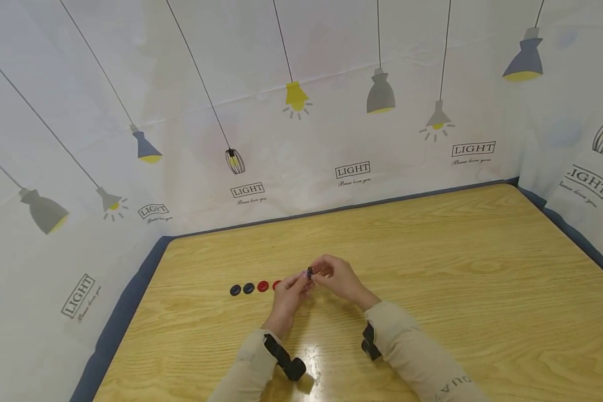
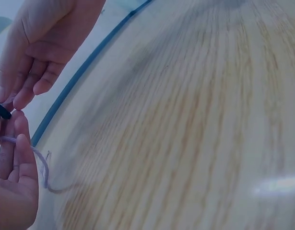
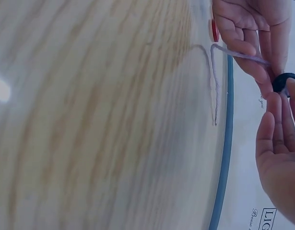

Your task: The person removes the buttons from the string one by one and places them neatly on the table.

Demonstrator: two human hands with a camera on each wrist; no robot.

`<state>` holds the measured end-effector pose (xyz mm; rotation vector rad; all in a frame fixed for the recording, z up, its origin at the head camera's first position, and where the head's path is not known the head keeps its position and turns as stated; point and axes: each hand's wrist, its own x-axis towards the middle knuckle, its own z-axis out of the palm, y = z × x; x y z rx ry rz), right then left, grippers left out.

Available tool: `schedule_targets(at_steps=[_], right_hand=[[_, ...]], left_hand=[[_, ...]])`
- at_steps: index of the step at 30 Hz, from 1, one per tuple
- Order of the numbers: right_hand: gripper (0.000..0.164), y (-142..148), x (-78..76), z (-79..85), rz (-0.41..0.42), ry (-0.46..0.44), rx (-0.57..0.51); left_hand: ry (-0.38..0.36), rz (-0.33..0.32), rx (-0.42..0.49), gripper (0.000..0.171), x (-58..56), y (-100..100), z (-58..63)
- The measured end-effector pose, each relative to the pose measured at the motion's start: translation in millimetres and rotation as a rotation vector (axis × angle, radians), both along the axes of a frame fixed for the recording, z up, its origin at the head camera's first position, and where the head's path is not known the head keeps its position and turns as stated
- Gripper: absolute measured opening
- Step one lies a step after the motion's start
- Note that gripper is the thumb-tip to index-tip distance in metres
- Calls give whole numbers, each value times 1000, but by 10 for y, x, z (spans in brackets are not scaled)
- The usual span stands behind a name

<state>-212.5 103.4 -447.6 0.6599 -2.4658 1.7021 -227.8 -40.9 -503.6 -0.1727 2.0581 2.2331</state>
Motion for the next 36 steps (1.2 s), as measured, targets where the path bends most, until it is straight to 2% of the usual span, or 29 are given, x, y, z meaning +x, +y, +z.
schedule_targets(at_steps=[5, 13, 18, 22, 25, 27, 32, 36], right_hand=[[12, -23, -36, -70, -27, 29, -14], [10, 7, -222, -382, -61, 2, -8], [10, 42, -245, -438, -59, -17, 12], [10, 73, -246, -442, -45, -24, 33], [10, 90, -245, -444, -43, -20, 44], [10, 97, -244, -449, -49, -19, 40], [8, 101, -233, -425, -68, -28, 28], [8, 109, -220, -395, -60, -11, 38]], left_hand=[[-11, -5, 22, 28, -14, 1, -26], [20, 25, 29, 24, -2, 47, -28], [46, 15, 22, 22, 0, 45, -38], [52, -8, 22, 22, 26, 37, 9], [65, -44, -10, 23, 32, 21, 19], [85, -87, -37, 26, 18, 9, -12], [128, -197, -101, 36, 29, -1, 20], [154, -257, -132, 43, 21, 4, 35]])
